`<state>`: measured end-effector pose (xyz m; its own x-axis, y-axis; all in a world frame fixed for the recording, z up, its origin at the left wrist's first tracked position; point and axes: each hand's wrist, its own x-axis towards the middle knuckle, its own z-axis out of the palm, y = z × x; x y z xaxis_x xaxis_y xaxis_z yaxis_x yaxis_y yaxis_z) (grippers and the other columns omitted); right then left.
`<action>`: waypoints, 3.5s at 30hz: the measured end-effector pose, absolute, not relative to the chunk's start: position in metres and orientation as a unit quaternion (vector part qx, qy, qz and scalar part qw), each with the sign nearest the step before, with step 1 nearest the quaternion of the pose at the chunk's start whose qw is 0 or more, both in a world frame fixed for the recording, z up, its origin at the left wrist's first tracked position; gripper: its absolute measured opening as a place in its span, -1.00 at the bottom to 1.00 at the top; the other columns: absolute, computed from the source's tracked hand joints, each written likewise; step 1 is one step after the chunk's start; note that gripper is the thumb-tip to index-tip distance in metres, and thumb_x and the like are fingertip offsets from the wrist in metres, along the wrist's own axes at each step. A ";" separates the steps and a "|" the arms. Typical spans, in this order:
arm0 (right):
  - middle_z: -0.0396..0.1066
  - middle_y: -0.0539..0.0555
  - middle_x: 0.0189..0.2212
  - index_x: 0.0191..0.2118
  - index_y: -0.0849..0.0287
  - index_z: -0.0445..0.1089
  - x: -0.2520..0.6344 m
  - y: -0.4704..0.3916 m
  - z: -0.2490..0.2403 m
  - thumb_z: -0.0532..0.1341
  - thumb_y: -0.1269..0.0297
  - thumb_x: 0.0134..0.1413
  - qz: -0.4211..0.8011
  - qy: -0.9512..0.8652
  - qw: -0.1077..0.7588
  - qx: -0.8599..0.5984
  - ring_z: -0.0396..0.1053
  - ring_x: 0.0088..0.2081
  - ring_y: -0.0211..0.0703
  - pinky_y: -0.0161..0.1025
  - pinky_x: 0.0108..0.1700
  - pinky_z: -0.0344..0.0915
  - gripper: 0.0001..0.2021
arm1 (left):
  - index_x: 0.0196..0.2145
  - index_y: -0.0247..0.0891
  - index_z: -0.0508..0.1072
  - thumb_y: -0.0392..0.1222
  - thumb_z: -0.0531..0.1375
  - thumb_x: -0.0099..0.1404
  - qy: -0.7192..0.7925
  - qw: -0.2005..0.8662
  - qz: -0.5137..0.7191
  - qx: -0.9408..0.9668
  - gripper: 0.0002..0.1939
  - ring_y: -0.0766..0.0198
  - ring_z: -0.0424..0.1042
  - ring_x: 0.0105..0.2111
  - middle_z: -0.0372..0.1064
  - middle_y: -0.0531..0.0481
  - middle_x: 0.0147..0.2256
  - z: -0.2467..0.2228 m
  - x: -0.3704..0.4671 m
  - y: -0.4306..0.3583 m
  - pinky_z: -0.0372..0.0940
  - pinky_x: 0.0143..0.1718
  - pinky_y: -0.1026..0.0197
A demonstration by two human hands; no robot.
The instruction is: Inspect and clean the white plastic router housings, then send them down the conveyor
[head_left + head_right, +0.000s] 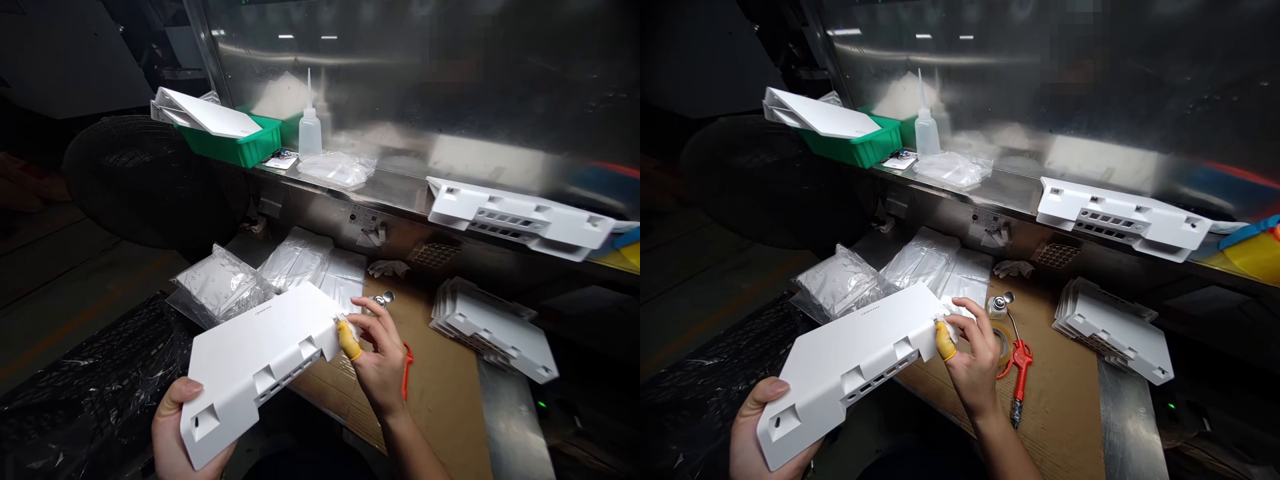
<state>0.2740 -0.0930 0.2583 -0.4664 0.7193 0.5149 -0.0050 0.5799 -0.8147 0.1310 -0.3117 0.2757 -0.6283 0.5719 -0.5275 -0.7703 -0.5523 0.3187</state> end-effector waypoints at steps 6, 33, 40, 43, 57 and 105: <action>0.42 0.17 0.10 -0.18 0.07 0.53 0.273 -0.091 0.252 0.32 0.35 0.20 0.397 -0.772 0.437 -0.236 0.45 0.04 -0.02 -0.18 -0.16 0.49 -0.91 | 0.31 -0.16 0.31 -0.41 0.06 0.04 0.285 0.357 0.875 -0.159 -0.17 -0.10 0.65 -0.33 0.66 -0.12 -0.24 0.276 0.132 -0.306 0.46 -0.01 -0.28; 0.41 0.03 -0.27 -0.11 0.08 0.52 0.253 -0.141 0.272 0.31 0.46 0.20 0.493 -0.780 0.372 -0.100 0.34 -0.35 -0.27 -0.35 -0.39 0.32 -0.82 | 0.12 -0.40 0.46 -0.33 0.05 0.06 0.271 0.276 0.894 -0.226 -0.36 -0.02 0.62 -0.39 0.62 -0.15 -0.39 0.309 0.137 -0.267 0.50 -0.10 -0.13; 0.37 0.02 -0.31 -0.12 0.12 0.51 0.237 -0.159 0.273 0.31 0.48 0.20 0.500 -0.781 0.367 -0.076 0.31 -0.41 -0.31 -0.35 -0.41 0.30 -0.82 | 0.06 -0.28 0.50 -0.35 0.09 -0.01 0.258 0.241 0.911 -0.214 -0.37 -0.01 0.62 -0.33 0.60 -0.04 -0.43 0.309 0.148 -0.259 0.49 -0.09 -0.06; 0.36 0.01 -0.31 -0.13 0.12 0.51 0.237 -0.157 0.270 0.31 0.48 0.20 0.503 -0.778 0.365 -0.087 0.30 -0.40 -0.31 -0.35 -0.40 0.29 -0.84 | 0.04 -0.27 0.50 -0.35 0.10 -0.02 0.258 0.243 0.909 -0.218 -0.39 -0.01 0.62 -0.34 0.59 -0.04 -0.43 0.308 0.150 -0.257 0.49 -0.10 -0.06; 0.36 0.02 -0.30 -0.13 0.13 0.51 0.243 -0.146 0.273 0.29 0.53 0.20 0.478 -0.791 0.374 -0.074 0.32 -0.39 -0.32 -0.36 -0.42 0.29 -0.81 | 0.01 -0.32 0.52 -0.33 0.10 0.00 0.253 0.281 0.903 -0.204 -0.42 -0.05 0.62 -0.30 0.61 -0.10 -0.39 0.305 0.152 -0.257 0.49 -0.10 -0.12; 0.37 0.02 -0.33 -0.13 0.11 0.51 0.253 -0.163 0.297 0.30 0.55 0.17 0.494 -0.787 0.365 -0.054 0.36 -0.42 -0.31 -0.36 -0.46 0.31 -0.78 | -0.03 -0.13 0.57 -0.36 0.28 -0.20 0.382 0.169 0.909 -0.015 -0.32 -0.26 0.53 0.00 0.60 -0.05 -0.05 0.293 0.174 -0.275 0.47 0.05 -0.20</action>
<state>0.2533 -0.1633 0.2973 -0.7277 0.4453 0.5217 -0.2757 0.5065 -0.8170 0.1741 -0.2752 0.2927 -0.9427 0.2947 -0.1567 -0.3182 -0.6518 0.6884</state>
